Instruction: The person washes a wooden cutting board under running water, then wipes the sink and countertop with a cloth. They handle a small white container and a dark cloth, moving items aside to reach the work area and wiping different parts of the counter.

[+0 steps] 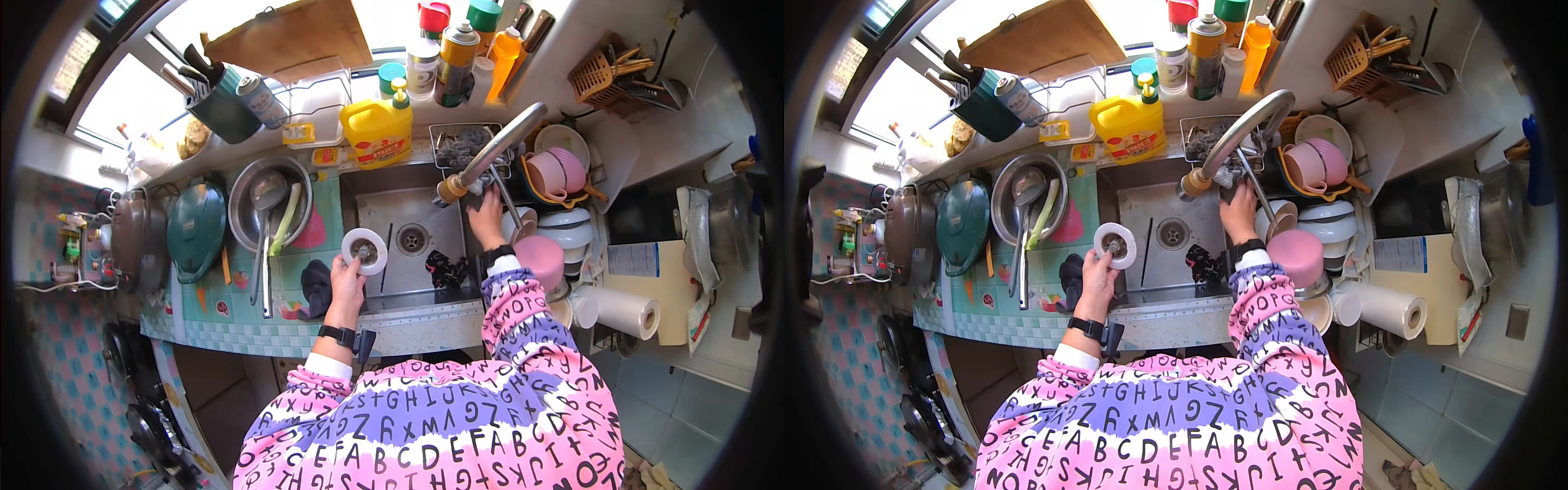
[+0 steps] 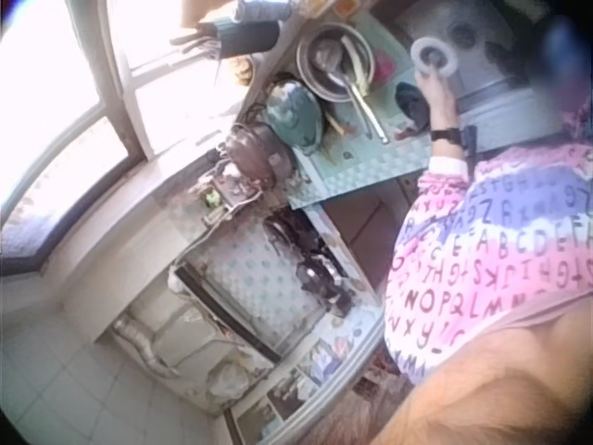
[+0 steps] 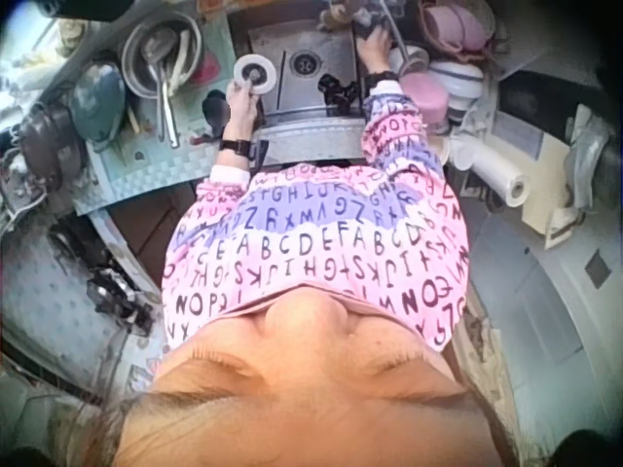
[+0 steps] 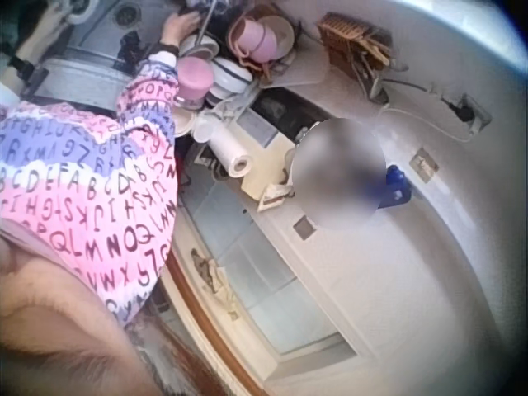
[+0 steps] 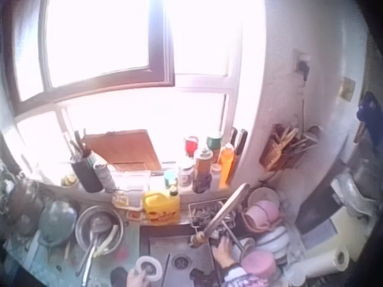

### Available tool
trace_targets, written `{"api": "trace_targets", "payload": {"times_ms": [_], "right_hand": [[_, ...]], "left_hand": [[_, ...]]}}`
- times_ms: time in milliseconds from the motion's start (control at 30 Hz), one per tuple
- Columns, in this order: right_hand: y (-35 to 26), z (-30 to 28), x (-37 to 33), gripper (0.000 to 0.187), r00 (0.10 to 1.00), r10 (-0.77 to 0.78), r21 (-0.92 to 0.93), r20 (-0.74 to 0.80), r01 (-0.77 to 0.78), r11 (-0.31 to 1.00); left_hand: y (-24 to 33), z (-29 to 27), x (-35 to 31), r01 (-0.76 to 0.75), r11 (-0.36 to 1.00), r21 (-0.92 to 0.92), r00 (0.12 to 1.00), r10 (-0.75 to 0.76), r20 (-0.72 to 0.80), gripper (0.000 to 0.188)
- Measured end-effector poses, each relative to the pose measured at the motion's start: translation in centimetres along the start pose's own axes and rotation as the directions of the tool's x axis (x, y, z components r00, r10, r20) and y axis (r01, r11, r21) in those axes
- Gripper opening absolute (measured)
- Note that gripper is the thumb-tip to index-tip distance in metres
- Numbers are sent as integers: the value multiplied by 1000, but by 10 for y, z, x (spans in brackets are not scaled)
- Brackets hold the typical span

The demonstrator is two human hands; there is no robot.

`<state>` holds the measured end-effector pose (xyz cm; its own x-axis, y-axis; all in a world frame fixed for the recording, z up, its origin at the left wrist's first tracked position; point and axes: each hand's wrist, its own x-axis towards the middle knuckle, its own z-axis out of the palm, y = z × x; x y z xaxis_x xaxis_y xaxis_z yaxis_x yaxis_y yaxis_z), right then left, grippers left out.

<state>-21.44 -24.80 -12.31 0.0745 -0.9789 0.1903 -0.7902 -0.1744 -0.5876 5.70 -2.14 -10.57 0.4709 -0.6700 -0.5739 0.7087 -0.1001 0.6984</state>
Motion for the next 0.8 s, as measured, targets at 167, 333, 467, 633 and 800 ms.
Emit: {"api": "trace_targets", "payload": {"times_ms": [167,333,467,633,800], "right_hand": [[-2,7,26,45,999,29,42,37,-30,999],[-11,4,21,34,998,58,-30,-2,-58,998],[-14,22,-24,35,992,69,-201,-106,-89,975],[6,55,-59,47,433,-20,-67,901,185,980],[20,87,-85,74,-43,130,-80,991,584,808]], "left_hand": [[-3,-14,-8,34,994,100,995,-24,-96,36],[-12,-31,-12,87,978,189,985,-57,-162,41],[-17,-39,-11,58,945,323,985,-2,-171,42],[-12,-48,-11,32,906,421,988,34,-148,36],[0,-63,-3,-8,815,579,994,70,-85,26]]}}
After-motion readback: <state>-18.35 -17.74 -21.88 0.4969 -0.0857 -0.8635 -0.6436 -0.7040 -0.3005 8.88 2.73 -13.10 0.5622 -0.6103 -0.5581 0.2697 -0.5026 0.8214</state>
